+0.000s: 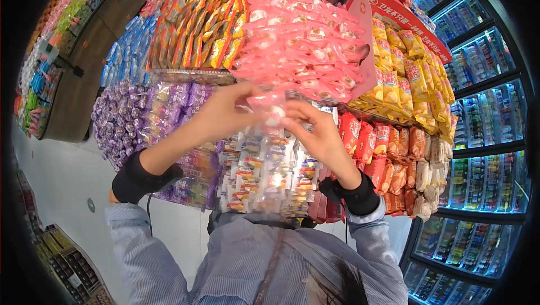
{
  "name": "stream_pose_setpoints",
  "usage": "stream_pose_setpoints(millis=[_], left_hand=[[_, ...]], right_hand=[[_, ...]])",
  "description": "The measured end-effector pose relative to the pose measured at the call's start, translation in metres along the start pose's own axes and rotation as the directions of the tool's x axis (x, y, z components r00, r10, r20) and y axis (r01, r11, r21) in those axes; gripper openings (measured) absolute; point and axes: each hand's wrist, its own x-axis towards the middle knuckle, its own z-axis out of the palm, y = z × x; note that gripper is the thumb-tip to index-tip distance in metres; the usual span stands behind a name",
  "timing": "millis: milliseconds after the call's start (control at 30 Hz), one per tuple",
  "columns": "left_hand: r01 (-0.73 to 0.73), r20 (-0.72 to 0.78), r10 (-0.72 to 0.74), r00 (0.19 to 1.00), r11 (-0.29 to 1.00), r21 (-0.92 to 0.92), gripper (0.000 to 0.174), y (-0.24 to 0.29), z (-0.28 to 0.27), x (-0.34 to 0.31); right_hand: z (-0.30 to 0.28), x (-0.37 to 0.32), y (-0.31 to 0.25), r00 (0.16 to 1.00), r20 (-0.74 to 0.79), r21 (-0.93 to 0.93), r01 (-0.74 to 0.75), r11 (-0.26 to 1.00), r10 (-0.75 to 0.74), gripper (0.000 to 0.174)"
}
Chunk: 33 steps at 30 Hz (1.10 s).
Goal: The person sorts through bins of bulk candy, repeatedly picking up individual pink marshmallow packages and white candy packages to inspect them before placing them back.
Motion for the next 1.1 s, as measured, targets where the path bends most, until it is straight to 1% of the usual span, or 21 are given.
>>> stream_pose_setpoints(millis=[33, 67, 100, 133, 167, 233, 267, 333, 367, 400, 433, 500, 533, 600, 700, 800, 900, 1000, 1100], left_hand=[[-0.009, -0.034, 0.008, 0.999, 1.000, -0.026, 0.022, 0.001, -0.008, 0.002], [-0.035, -0.121, 0.033, 0.992, 0.999, -0.011, 0.024, 0.009, -0.020, 0.004], [-0.059, -0.206, 0.060, 0.977, 0.998, 0.006, 0.027, 0.021, -0.034, 0.009], [-0.139, -0.269, 0.156, 0.950, 0.987, 0.081, 0.026, 0.028, -0.050, 0.016], [-0.212, -0.325, 0.254, 0.911, 0.964, 0.160, 0.026, 0.034, -0.064, 0.026], [-0.189, -0.346, 0.339, 0.875, 0.897, 0.400, 0.023, 0.045, -0.080, 0.043], [-0.168, -0.349, 0.383, 0.855, 0.843, 0.511, 0.021, 0.048, -0.087, 0.051], [-0.171, -0.333, 0.427, 0.841, 0.793, 0.585, 0.022, 0.040, -0.093, 0.074], [-0.170, -0.324, 0.448, 0.833, 0.766, 0.620, 0.022, 0.035, -0.093, 0.082], [-0.153, -0.352, 0.428, 0.832, 0.787, 0.598, 0.023, 0.034, -0.091, 0.087], [-0.138, -0.352, 0.428, 0.832, 0.775, 0.617, 0.023, 0.033, -0.089, 0.089], [-0.107, -0.353, 0.425, 0.833, 0.750, 0.652, 0.024, 0.034, -0.084, 0.091], [-0.121, -0.336, 0.421, 0.842, 0.756, 0.643, 0.025, 0.035, -0.080, 0.091], [-0.149, -0.301, 0.412, 0.860, 0.768, 0.622, 0.026, 0.037, -0.072, 0.089], [-0.330, -0.158, 0.586, 0.795, 0.636, 0.698, 0.024, 0.024, -0.069, 0.101], [-0.284, -0.088, 0.487, 0.869, 0.637, 0.717, 0.021, 0.018, -0.065, 0.111], [-0.262, -0.005, 0.408, 0.913, 0.594, 0.760, 0.018, 0.023, -0.056, 0.111], [-0.318, 0.031, 0.497, 0.867, 0.505, 0.802, 0.019, 0.010, -0.055, 0.123], [-0.362, 0.095, 0.502, 0.859, 0.466, 0.807, 0.018, 0.007, -0.057, 0.135]], right_hand=[[-0.002, 0.008, -0.002, 0.994, 0.000, -0.099, 0.105, 0.989, -0.106, 0.029], [-0.006, 0.017, -0.007, 0.983, -0.014, -0.249, 0.173, 0.953, -0.183, 0.031], [-0.010, 0.027, -0.012, 0.966, -0.016, -0.394, 0.232, 0.889, -0.259, 0.034], [-0.013, 0.038, -0.014, 0.943, -0.006, -0.529, 0.280, 0.801, -0.333, 0.036], [-0.015, 0.051, -0.012, 0.920, -0.006, -0.572, 0.318, 0.756, -0.391, 0.037], [-0.014, 0.082, -0.007, 0.864, 0.003, -0.654, 0.383, 0.653, -0.503, 0.040], [-0.014, 0.098, -0.003, 0.858, 0.010, -0.676, 0.384, 0.629, -0.513, 0.040], [-0.012, 0.121, 0.004, 0.845, 0.024, -0.716, 0.387, 0.581, -0.533, 0.040], [-0.009, 0.126, 0.005, 0.902, 0.045, -0.718, 0.328, 0.613, -0.430, 0.040], [-0.007, 0.130, 0.007, 0.945, 0.066, -0.722, 0.267, 0.638, -0.320, 0.040], [-0.006, 0.133, 0.008, 0.975, 0.087, -0.728, 0.203, 0.655, -0.206, 0.039], [-0.007, 0.126, 0.011, 0.944, 0.145, -0.783, 0.292, 0.549, -0.295, 0.038], [-0.007, 0.120, 0.012, 0.925, 0.177, -0.805, 0.332, 0.491, -0.335, 0.038], [-0.003, 0.110, 0.012, 0.928, 0.162, -0.821, 0.315, 0.477, -0.334, 0.039], [0.001, 0.102, 0.008, 0.939, 0.153, -0.844, 0.287, 0.454, -0.309, 0.040], [0.002, 0.101, 0.006, 0.942, 0.154, -0.845, 0.281, 0.455, -0.297, 0.042], [0.002, 0.101, 0.007, 0.941, 0.155, -0.833, 0.288, 0.471, -0.302, 0.043], [0.001, 0.100, 0.008, 0.937, 0.156, -0.822, 0.299, 0.485, -0.314, 0.044], [0.002, 0.100, 0.009, 0.937, 0.157, -0.820, 0.299, 0.487, -0.311, 0.045]])
